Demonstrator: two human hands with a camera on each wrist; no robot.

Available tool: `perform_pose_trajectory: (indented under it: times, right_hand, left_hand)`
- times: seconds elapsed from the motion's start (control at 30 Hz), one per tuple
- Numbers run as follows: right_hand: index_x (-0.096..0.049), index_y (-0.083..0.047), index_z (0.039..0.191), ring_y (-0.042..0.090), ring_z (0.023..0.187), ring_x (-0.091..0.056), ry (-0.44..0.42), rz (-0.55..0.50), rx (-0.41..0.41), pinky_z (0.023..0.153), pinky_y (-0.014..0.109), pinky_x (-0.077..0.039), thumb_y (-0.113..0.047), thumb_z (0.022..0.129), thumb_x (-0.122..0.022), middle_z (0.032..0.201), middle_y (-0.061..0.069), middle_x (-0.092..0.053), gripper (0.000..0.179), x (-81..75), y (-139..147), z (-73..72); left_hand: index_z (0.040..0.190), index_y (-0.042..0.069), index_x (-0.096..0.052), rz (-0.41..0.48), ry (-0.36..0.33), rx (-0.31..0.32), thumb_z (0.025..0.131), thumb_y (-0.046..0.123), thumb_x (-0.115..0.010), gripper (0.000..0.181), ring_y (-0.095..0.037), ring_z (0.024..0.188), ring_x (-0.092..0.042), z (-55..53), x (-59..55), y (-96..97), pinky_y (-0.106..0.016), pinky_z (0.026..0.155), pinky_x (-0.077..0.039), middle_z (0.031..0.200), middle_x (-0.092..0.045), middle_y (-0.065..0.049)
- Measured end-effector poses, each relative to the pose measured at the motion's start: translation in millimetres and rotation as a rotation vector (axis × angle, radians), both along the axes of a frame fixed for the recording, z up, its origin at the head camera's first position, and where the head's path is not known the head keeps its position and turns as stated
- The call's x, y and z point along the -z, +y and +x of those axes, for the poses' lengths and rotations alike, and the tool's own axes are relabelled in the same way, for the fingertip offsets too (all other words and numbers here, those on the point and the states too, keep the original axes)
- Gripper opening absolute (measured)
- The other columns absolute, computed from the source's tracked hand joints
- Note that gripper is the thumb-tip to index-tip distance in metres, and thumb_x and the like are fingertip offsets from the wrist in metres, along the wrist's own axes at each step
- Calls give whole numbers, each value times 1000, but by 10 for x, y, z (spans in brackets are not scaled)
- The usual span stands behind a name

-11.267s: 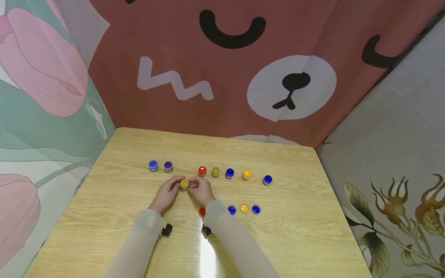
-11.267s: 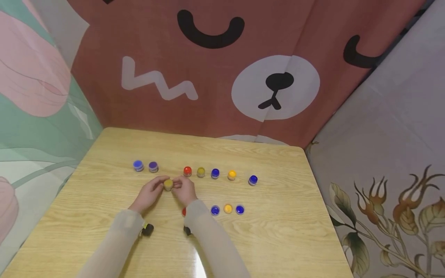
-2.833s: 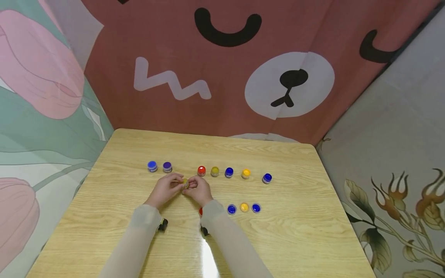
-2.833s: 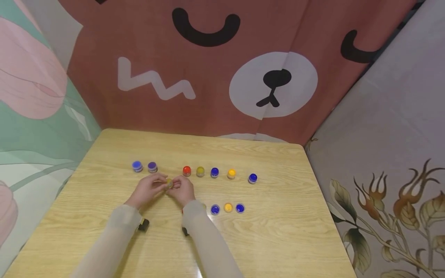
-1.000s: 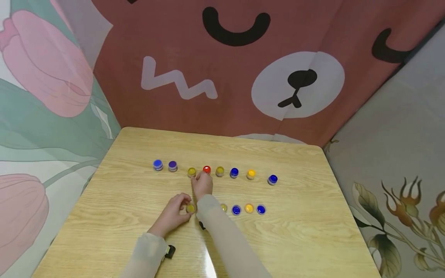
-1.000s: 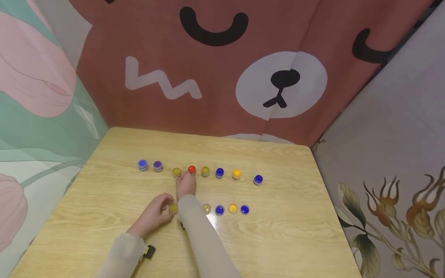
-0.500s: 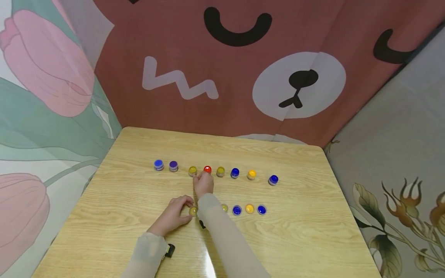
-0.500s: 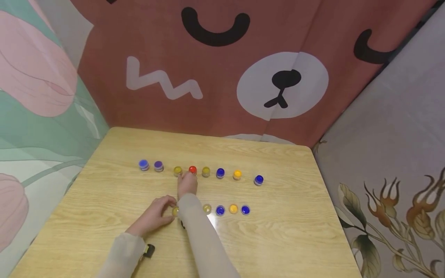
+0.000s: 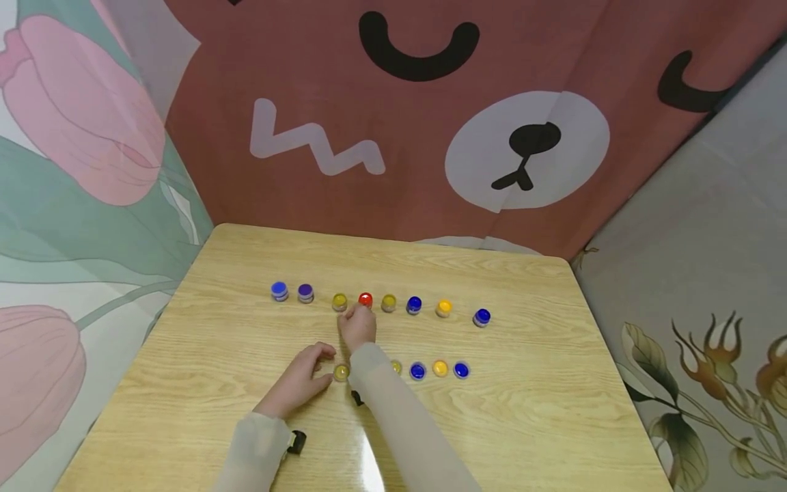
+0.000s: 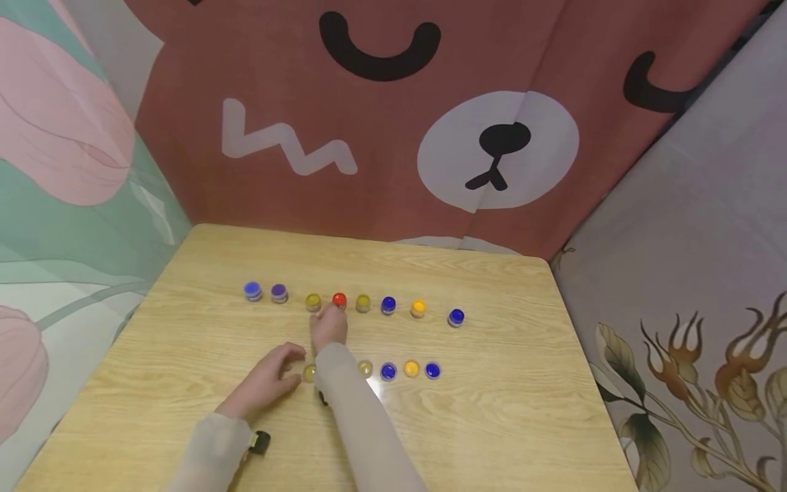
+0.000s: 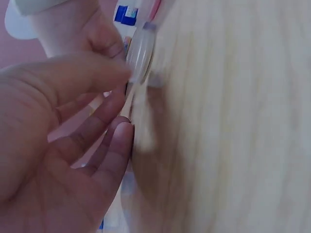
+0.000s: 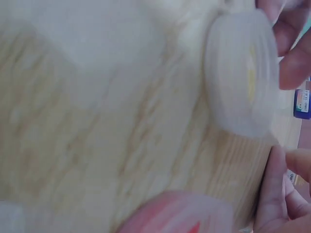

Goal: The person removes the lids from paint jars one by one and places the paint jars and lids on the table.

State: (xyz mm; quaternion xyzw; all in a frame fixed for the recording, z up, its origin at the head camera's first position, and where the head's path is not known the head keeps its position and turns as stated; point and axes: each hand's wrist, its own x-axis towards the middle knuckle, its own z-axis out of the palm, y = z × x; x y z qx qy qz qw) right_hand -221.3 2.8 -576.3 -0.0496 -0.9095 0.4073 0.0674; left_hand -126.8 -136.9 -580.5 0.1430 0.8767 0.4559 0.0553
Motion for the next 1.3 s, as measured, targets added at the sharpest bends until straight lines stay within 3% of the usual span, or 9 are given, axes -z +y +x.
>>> perform_pose_trajectory:
  times: [0.23,0.4,0.5,0.63,0.77,0.9,1.07,1.2,1.3]
  right_hand:
    - [-72,-8,73,21,65,-64,-9,-35,-7,58,31,-53,-2,82,-71,70,1,-67,11,-22,-102,59]
    - [-77,-8,83,14,66,-63,-4,-44,-74,58,26,-52,-4,86,-71,74,0,-70,8,-48,-192,114]
    - [-79,-3,94,14,72,-67,21,-80,-138,64,23,-55,-2,88,-71,82,4,-74,10,-45,-245,127]
    - [-74,3,113,23,93,-71,22,-141,-249,80,27,-59,6,89,-64,100,12,-76,26,-75,-308,116]
    - [-57,5,138,30,117,-65,-63,-206,-348,101,35,-54,12,86,-54,127,19,-67,53,-129,-363,73]
    - [-35,8,152,34,132,-55,-140,-200,-429,112,37,-43,16,84,-49,145,24,-53,70,-162,-403,11]
    - [-21,5,158,32,142,-42,-216,-169,-490,120,36,-32,18,79,-48,155,24,-41,84,-233,-417,-55]
    - [-25,2,158,30,148,-32,-225,-191,-532,123,35,-24,19,74,-48,160,20,-34,88,-249,-422,-73]
    - [-29,1,157,29,148,-33,-239,-209,-525,123,35,-26,17,77,-50,160,19,-36,85,-232,-401,-58]
  left_hand:
    - [135,-10,-49,18,-21,-200,95,-2,-60,42,-41,117,-57,-171,-68,-158,-50,99,-53,128,-53,-28]
    - [145,-15,-35,-18,-11,-266,99,-4,-49,50,-50,129,-47,-395,-82,-265,-56,106,-47,140,-41,-38]
    - [148,-17,-28,-33,2,-272,98,-6,-44,53,-52,132,-43,-541,-98,-306,-59,110,-42,143,-36,-41]
    - [149,-20,-23,-51,29,-261,95,-10,-41,57,-55,134,-40,-700,-106,-330,-61,114,-35,145,-33,-44]
    - [150,-20,-19,-53,26,-250,92,-14,-38,61,-55,137,-37,-833,-84,-335,-59,117,-30,148,-30,-44]
    - [150,-20,-17,-39,16,-242,91,-15,-37,63,-53,140,-33,-934,-76,-334,-57,121,-24,153,-25,-42]
    - [151,-18,-18,-30,-7,-227,91,-14,-37,63,-51,143,-29,-990,-97,-328,-56,122,-20,154,-26,-40]
    - [151,-18,-17,-28,-38,-230,91,-14,-36,64,-50,145,-27,-971,-87,-348,-54,124,-17,155,-26,-39]
    - [150,-19,-21,-26,-17,-239,90,-15,-37,62,-52,143,-30,-939,-67,-351,-55,123,-19,153,-27,-41]
